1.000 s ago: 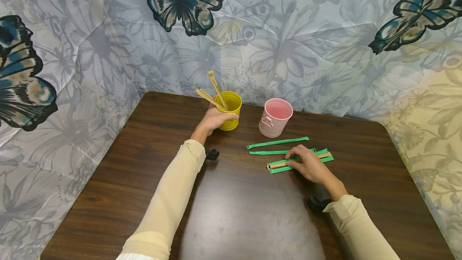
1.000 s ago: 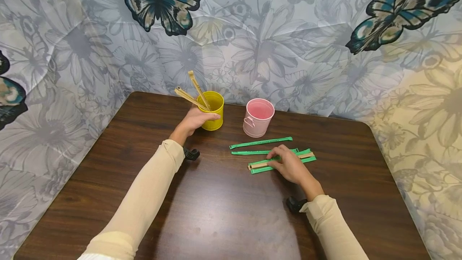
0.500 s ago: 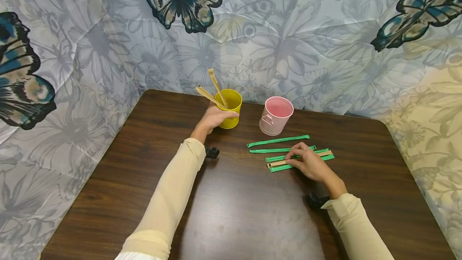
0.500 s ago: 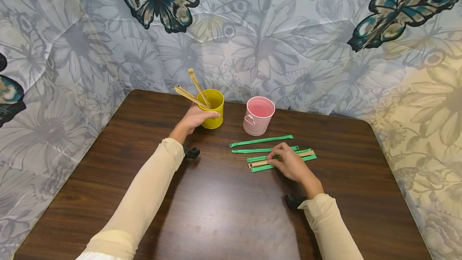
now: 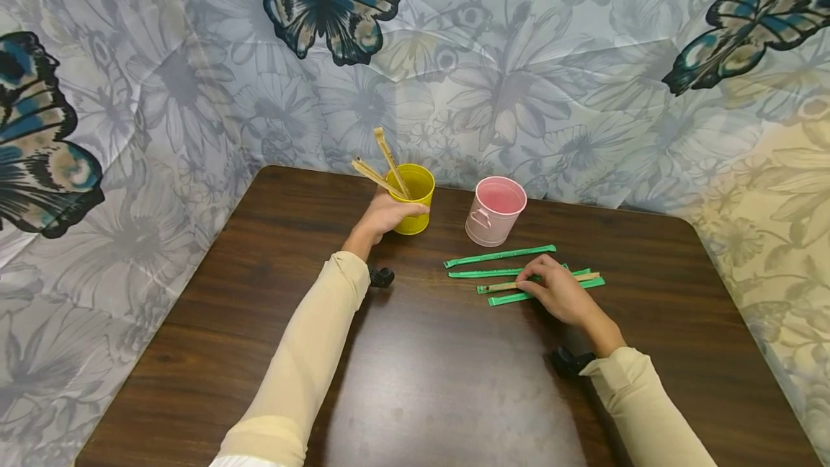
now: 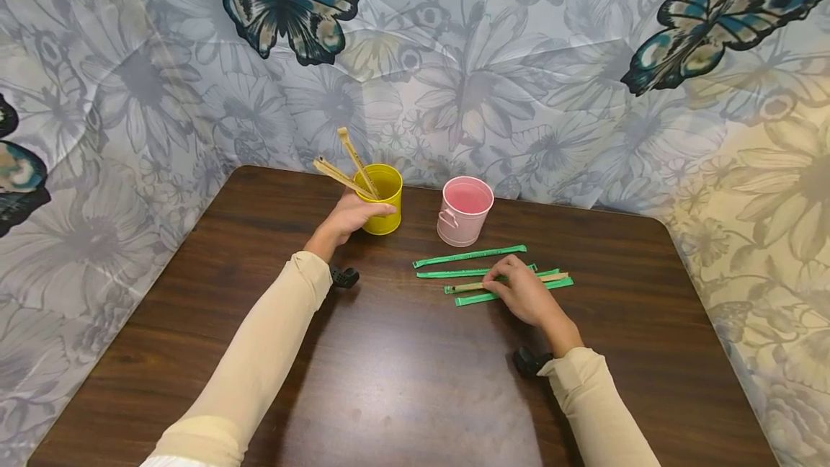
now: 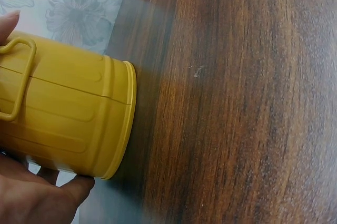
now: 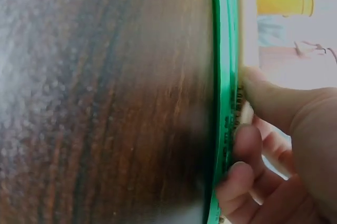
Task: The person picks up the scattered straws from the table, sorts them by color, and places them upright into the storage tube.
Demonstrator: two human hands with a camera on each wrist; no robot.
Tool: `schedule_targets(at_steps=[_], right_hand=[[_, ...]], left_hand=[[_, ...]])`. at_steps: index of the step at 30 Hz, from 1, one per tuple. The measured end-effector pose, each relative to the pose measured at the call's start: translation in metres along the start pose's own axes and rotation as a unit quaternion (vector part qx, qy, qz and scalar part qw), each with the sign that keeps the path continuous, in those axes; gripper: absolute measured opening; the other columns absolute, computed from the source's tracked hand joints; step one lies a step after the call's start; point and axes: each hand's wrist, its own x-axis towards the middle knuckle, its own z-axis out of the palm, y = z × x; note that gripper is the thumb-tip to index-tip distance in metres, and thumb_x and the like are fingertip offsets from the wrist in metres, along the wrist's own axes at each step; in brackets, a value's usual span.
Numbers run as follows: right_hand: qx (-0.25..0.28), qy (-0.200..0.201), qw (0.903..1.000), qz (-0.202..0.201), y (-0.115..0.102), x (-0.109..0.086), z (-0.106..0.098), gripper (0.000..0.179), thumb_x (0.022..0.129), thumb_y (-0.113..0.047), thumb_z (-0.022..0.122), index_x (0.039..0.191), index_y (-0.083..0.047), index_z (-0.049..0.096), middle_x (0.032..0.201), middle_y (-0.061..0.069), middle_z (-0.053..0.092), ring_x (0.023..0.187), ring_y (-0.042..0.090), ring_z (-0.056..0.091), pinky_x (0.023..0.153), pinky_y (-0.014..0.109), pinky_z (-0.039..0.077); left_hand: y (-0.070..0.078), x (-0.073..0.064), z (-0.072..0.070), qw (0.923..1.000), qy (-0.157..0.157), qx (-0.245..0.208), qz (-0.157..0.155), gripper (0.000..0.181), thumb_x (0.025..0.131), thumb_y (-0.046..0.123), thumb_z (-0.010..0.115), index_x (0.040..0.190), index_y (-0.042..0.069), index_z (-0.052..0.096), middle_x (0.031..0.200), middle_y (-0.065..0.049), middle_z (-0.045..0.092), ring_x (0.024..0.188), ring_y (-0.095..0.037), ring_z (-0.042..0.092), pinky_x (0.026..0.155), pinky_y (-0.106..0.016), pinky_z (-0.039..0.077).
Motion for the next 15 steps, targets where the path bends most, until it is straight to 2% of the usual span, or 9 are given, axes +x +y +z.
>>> schedule_targets(at_steps=[3, 7, 12, 15], right_hand=[[-0.008, 0.026, 0.9996, 0.002, -0.001, 0.001, -0.001, 0.004, 0.097, -0.016, 0.068, 0.1, -0.014, 0.07, 0.099, 0.005, 0.066, 0.068, 0.007, 0.048, 0.062, 0.023, 0.043], [-0.004, 0.069, 0.9976, -0.008, -0.005, 0.005, -0.004, 0.004, 0.097, -0.016, 0.068, 0.101, -0.016, 0.07, 0.09, 0.004, 0.071, 0.063, 0.005, 0.048, 0.059, 0.022, 0.043], [0.024, 0.118, 0.9914, -0.05, -0.014, 0.01, -0.008, 0.014, 0.093, -0.009, 0.073, 0.106, -0.013, 0.072, 0.084, 0.003, 0.068, 0.06, 0.003, 0.043, 0.053, 0.021, 0.039], [0.02, 0.139, 0.9872, -0.075, -0.022, 0.013, -0.01, 0.023, 0.092, -0.007, 0.074, 0.114, -0.013, 0.073, 0.091, -0.003, 0.067, 0.061, 0.003, 0.043, 0.054, 0.019, 0.038]], left_hand=[[0.0, 0.0, 0.001, 1.0, 0.003, 0.001, 0.0, 0.088, 0.076, 0.026, 0.09, 0.147, 0.018, 0.037, 0.137, -0.008, 0.054, 0.124, -0.025, 0.053, 0.112, -0.044, 0.043], [0.0, 0.0, 0.001, 1.0, 0.007, 0.0, -0.001, 0.091, 0.076, 0.025, 0.09, 0.148, 0.019, 0.035, 0.137, -0.009, 0.054, 0.125, -0.026, 0.052, 0.113, -0.045, 0.042], [-0.001, 0.001, 0.001, 1.0, 0.007, 0.001, -0.001, 0.089, 0.076, 0.023, 0.089, 0.148, 0.019, 0.036, 0.137, -0.009, 0.054, 0.125, -0.025, 0.053, 0.113, -0.045, 0.043], [-0.002, 0.001, 0.001, 1.0, 0.004, 0.002, -0.001, 0.086, 0.077, 0.023, 0.089, 0.146, 0.019, 0.038, 0.137, -0.008, 0.055, 0.124, -0.025, 0.054, 0.112, -0.044, 0.044]])
